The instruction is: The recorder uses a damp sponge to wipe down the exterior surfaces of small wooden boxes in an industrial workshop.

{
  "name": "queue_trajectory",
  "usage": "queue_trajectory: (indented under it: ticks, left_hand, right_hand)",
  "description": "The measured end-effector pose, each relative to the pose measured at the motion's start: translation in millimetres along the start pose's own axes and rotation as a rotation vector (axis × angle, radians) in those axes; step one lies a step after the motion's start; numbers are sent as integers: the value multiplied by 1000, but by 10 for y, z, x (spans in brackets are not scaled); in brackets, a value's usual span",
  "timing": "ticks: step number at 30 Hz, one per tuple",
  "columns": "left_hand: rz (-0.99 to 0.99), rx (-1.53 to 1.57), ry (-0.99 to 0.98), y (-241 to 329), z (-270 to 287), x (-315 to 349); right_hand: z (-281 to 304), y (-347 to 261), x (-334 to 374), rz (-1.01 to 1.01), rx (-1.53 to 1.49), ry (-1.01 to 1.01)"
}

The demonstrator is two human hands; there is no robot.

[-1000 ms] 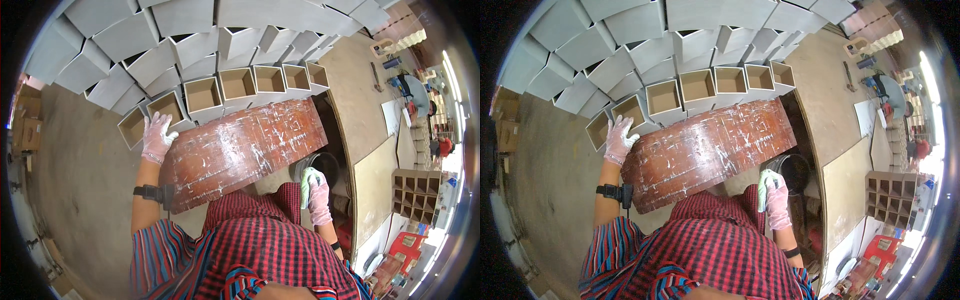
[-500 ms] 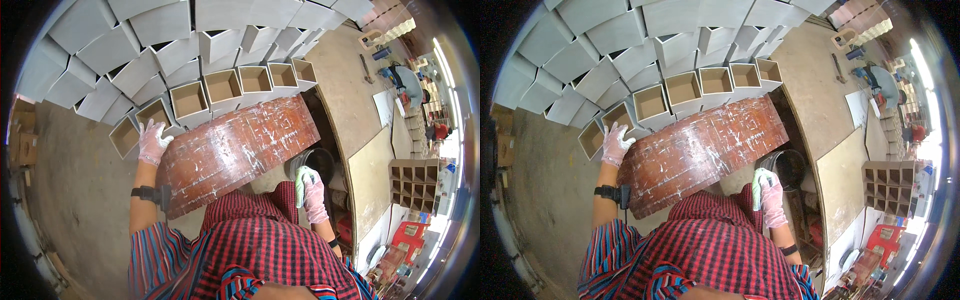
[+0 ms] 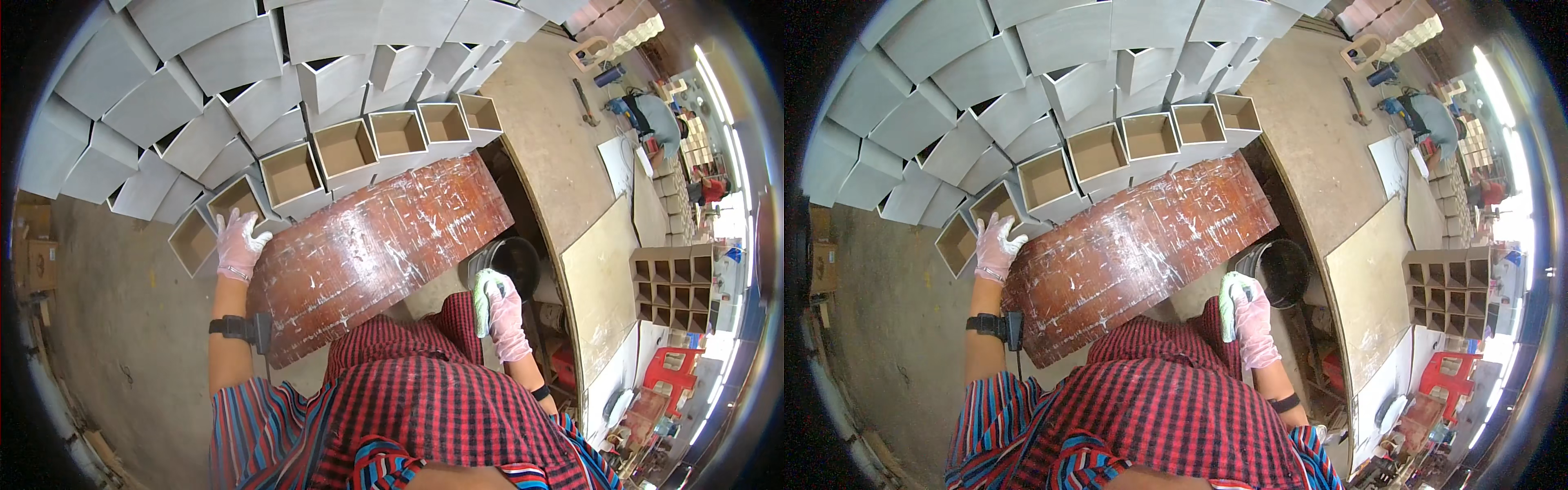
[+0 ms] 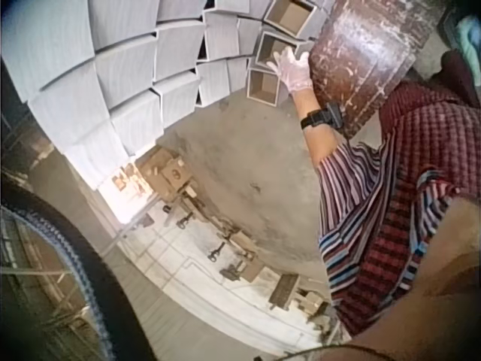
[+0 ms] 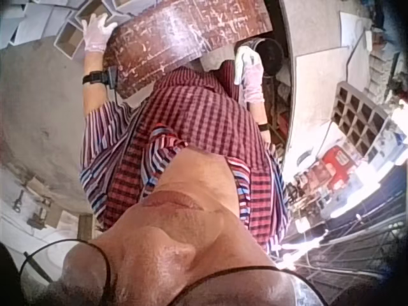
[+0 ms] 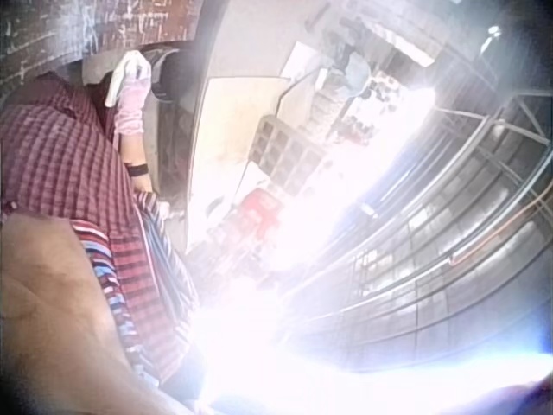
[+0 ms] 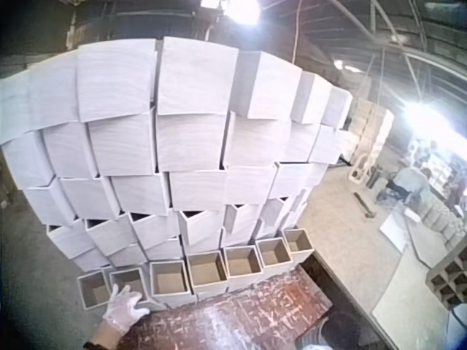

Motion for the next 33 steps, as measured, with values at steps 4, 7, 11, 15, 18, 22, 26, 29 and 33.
queue_trajectory:
  ticks: [4,7,11,15,18,22,26,29,33]
  left_hand:
    - [17,-1,-8,-23,14,13]
    - [22,-31,-30,-50,16,20]
    - [22,-46,-47,-22,-18,6]
    - [61,-41,-96,3,-17,20]
    - [87,-42,-115,-22,-118,21]
    - [112,-1,-80,-22,-134,42]
    - [103,40,14,-26,-161,29]
    - [163,42,-37,-3,-70,30]
    - [180,86,18,91,-345,-97]
  right_hand:
    - [-12,47,-59,-8,-5,-17]
    - [-53,52,-78,-10,1,-8]
    - [-37,13,-88,26,51,-1]
    - [16,-21,-79,81,146,-35]
    - [7,1,-85,100,128,-26]
    - [-13,0,-112,50,122,-37]
    - [-25,3,-128,62,133,-35]
    - [-64,-49,-111,97,153,-67]
    - [-30,0,-134,106,186,-24]
Point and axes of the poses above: each hand's wrist, its own x-axis away from the middle knuckle, its own z-axis out of the back of the hand, y = z × x, the point moved 1 cm from there along -x, towards the middle knuckle, and after that the axes turned 8 degrees about y, right-handed, at the moved point
